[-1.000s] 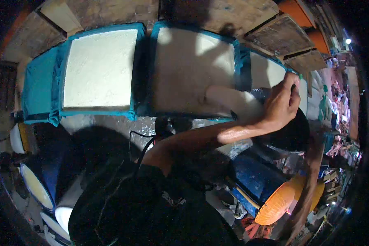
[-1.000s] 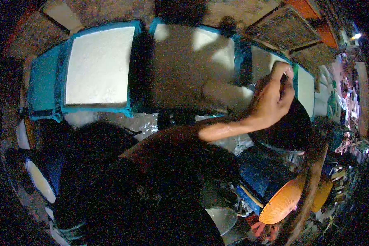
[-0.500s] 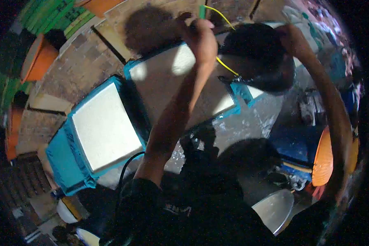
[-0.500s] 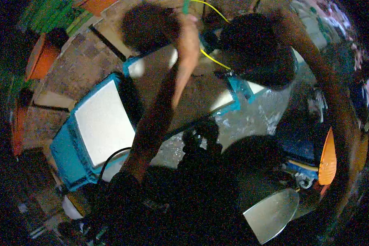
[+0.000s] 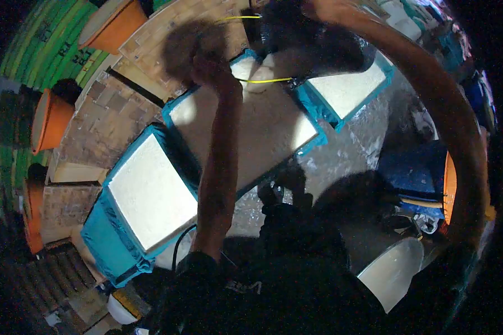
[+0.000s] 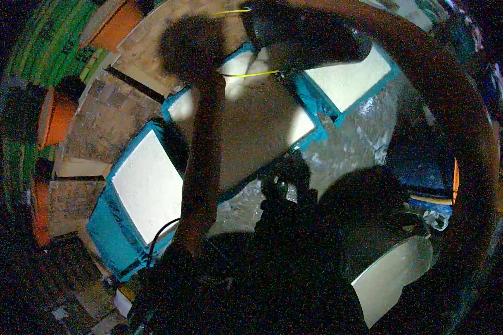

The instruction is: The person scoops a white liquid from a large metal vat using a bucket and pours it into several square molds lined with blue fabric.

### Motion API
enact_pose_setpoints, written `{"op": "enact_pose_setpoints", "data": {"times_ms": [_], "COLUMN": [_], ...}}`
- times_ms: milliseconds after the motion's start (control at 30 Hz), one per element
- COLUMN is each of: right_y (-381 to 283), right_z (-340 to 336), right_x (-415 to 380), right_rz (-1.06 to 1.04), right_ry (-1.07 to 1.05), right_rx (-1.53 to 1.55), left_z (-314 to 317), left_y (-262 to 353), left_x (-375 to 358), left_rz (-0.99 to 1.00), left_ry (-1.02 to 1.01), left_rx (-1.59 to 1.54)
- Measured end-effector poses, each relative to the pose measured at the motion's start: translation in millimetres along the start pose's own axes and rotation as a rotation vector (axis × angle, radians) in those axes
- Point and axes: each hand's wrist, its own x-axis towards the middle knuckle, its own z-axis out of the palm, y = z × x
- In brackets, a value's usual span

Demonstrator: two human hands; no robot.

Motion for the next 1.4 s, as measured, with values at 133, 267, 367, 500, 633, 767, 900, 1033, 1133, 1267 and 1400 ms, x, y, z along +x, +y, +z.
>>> {"op": "enact_pose_setpoints", "data": {"times_ms": [133,267,367,500,633,767,900,1033,1133,1267,1400], "right_y": [5,-71,-95,-101,-80,-45,-16,-41,-68,-116,-155], "right_z": [44,-10,-7,-5,-31,-37,-27,-9,-20,-69,-112], "right_x": [15,-10,-24,-58,-104,-176,-320,-357,-414,-634,-753], "right_rz": [-0.216,-0.121,0.089,0.029,0.111,0.367,0.733,1.083,1.295,1.614,2.035], "right_ry": [0.125,-0.044,-0.073,-0.146,-0.161,0.032,0.388,0.595,0.82,1.177,1.591], "right_rx": [-0.345,-0.103,0.151,0.096,0.177,0.193,0.458,0.554,0.753,0.632,0.835], "left_z": [-59,-67,-51,-43,-10,32,92,141,165,184,236], "left_y": [-31,6,64,76,96,106,149,162,197,277,339], "left_x": [10,-12,-46,-61,-68,-73,-140,-144,-203,-417,-557], "left_rz": [0.354,0.425,-0.088,-0.314,0.2,0.3,0.009,-0.231,-0.351,-0.443,-0.655], "left_ry": [-0.064,-0.107,0.023,0.097,-0.114,-0.381,-0.612,-0.871,-1.076,-1.372,-1.858], "left_rx": [0.314,0.714,0.508,0.271,0.642,0.456,0.29,0.196,0.115,-0.108,-0.192]}}
